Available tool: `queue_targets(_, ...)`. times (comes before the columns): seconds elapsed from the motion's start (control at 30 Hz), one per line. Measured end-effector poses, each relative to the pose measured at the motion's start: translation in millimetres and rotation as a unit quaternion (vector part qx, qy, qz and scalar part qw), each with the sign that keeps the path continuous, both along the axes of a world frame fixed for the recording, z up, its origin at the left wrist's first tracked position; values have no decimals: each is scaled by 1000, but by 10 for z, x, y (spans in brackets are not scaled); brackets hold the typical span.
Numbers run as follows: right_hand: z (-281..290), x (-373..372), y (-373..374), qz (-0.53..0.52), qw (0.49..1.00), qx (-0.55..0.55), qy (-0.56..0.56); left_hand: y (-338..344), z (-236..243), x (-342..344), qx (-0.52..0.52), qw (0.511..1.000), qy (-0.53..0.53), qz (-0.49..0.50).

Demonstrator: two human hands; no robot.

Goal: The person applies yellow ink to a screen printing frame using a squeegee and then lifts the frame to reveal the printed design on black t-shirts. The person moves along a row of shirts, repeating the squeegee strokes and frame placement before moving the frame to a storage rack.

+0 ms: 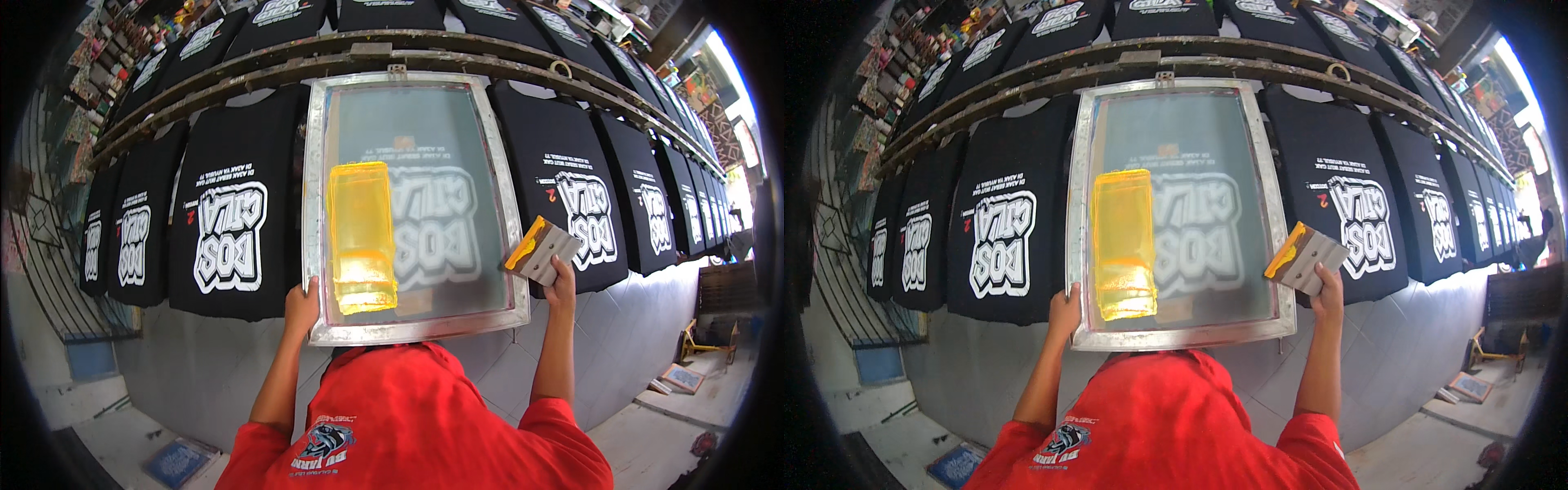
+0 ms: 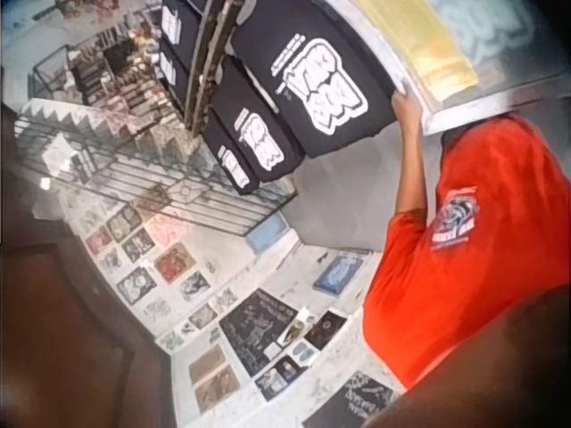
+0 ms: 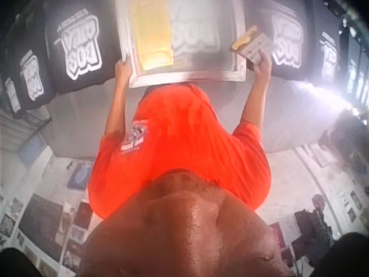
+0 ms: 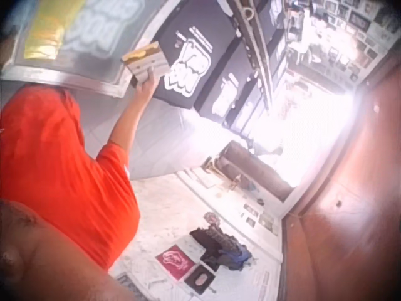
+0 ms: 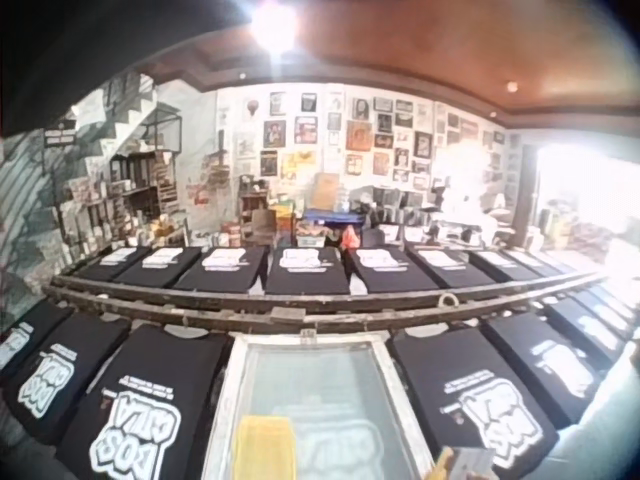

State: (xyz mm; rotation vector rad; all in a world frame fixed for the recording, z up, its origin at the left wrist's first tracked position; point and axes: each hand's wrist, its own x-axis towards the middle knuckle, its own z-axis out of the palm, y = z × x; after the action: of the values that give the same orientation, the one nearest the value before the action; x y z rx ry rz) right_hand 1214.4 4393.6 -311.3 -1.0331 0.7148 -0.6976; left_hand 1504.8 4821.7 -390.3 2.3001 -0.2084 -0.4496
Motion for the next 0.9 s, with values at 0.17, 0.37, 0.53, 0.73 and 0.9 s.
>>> queue_targets(0.17, 659, 601, 308, 18, 993, -107, 54, 19, -55, 25, -9, 1000, 20, -16)
queue_targets(0.37, 1301, 2335, 1042, 270, 760, -528, 267, 9, -95, 49, -9, 1000, 21, -6)
queue_targets(0.53, 854, 3426, 1568, 279, 547, -706, 352, 1, -64, 77, -27, 999, 18, -10)
queue_targets(0.73, 274, 3687, 1738, 250, 491, -732, 401, 36, -198, 69, -33, 998, 41, -43)
queue_targets(0.9, -1, 3438, 2020, 220, 492, -742, 398, 133, -121, 100, -61, 992, 103, -44)
